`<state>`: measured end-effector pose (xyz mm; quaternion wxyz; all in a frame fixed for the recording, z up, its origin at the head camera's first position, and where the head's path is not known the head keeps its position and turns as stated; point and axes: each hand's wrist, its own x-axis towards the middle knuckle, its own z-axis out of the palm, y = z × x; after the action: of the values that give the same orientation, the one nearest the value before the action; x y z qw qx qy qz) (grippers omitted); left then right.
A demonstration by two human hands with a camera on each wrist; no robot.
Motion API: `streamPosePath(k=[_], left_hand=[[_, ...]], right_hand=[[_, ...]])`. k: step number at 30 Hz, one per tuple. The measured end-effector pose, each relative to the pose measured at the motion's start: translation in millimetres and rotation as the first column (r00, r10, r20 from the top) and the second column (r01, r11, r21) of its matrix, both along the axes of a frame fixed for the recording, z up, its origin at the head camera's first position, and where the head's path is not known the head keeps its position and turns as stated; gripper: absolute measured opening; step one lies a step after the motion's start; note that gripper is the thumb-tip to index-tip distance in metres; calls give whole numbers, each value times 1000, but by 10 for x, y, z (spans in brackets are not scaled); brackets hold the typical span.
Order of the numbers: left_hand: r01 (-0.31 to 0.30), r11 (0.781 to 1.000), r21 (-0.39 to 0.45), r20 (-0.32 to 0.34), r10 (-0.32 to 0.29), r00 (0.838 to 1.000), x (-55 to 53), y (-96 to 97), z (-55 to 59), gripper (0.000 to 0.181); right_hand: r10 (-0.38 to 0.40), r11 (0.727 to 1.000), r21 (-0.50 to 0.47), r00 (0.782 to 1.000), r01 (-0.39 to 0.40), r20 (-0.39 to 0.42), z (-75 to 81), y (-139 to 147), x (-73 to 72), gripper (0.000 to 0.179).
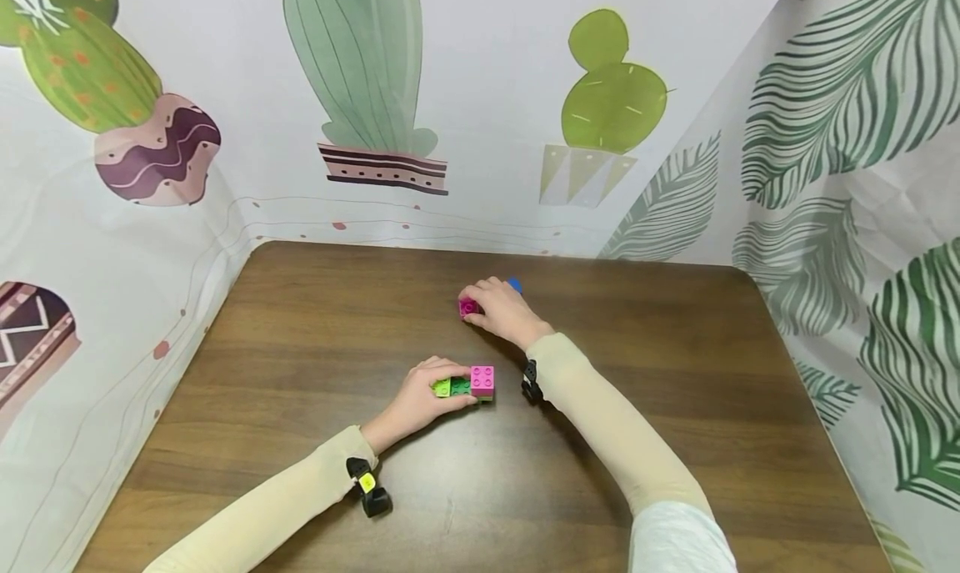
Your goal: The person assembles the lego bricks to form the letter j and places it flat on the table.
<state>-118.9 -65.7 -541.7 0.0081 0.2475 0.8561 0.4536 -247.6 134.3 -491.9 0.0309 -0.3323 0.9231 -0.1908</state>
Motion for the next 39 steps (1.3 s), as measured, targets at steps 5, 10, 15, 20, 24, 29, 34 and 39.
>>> streamPosePath(k=[5, 10, 15, 20, 24, 29, 34, 39], left_hand=[[-3, 1000, 1, 6, 3, 1000, 9, -1, 4, 38], [-1, 1000, 0, 9, 1, 1000, 17, 1, 12, 38], [-4, 1000, 5, 8, 4, 1000, 24, -2, 22, 39], [-6, 1000, 1, -16, 6, 1000, 25, 3, 20, 38], [-7, 1000, 2, -18, 7, 1000, 18, 7, 18, 38], [-6, 1000, 0, -37, 6, 999, 15, 7, 6, 38], [-6, 1000, 7, -54, 6, 999, 18, 6, 10, 37], [-5, 1000, 11, -64, 6, 998, 17, 5, 12, 37]], right_hand=[[0, 1000, -9, 1000, 0, -3, 3, 53, 34, 34], [-16, 999, -36, 1000, 17, 18, 26, 115, 77, 38], [-8, 997, -82, 1000, 8, 4, 57, 178, 143, 41], [-20, 992, -126, 1000, 19, -3, 75, 248, 235, 42], [-38, 984, -172, 999, 40, 17, 101, 309, 312, 41], [-41, 970, -238, 999, 43, 14, 142, 382, 413, 37], [-40, 955, -296, 999, 36, -6, 175, 445, 513, 31], [-33, 941, -337, 999, 32, 3, 167, 496, 628, 28]])
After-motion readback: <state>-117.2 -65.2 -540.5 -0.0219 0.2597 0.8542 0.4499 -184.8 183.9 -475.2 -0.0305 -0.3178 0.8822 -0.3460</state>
